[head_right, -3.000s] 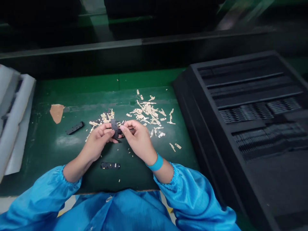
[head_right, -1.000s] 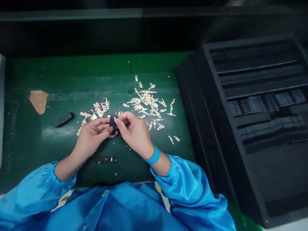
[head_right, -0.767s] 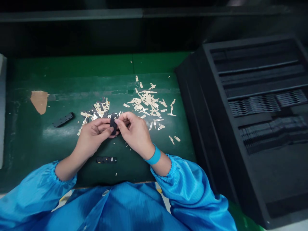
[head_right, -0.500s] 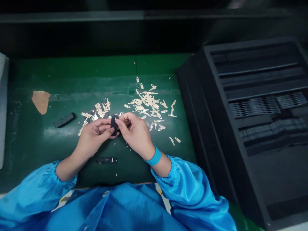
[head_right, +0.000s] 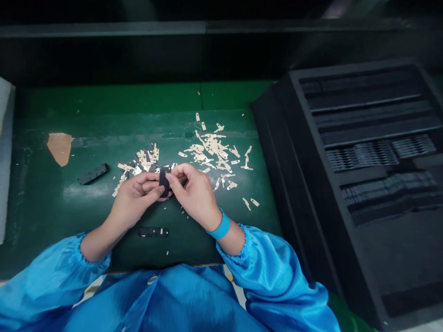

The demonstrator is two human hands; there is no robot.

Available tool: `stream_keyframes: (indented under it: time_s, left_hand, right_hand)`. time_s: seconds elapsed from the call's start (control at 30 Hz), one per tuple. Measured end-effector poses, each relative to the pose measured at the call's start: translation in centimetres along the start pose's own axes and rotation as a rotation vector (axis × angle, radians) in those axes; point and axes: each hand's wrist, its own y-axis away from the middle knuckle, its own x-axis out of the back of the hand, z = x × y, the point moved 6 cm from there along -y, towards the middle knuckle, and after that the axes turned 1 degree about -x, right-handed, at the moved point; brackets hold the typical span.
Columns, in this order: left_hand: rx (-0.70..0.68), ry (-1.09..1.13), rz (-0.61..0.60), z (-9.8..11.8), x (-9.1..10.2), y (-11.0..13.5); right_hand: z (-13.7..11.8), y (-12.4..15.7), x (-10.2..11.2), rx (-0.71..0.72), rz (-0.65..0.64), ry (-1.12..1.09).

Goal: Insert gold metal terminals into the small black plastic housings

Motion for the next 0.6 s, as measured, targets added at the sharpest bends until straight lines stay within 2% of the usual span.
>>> stream_keyframes:
  time_s: [0.3,0.6]
  left_hand:
    - [-0.083,-0.044,0.016,-0.11,0.19,0.41]
    - [-0.066,0.002,0.006,-0.32,0.16,0.39]
  right_hand:
    - [0.23,0.13,-0.13,0.038,0.028,0.045]
    - [-0.05,0.36,0.14,0.056,0.015,0.047]
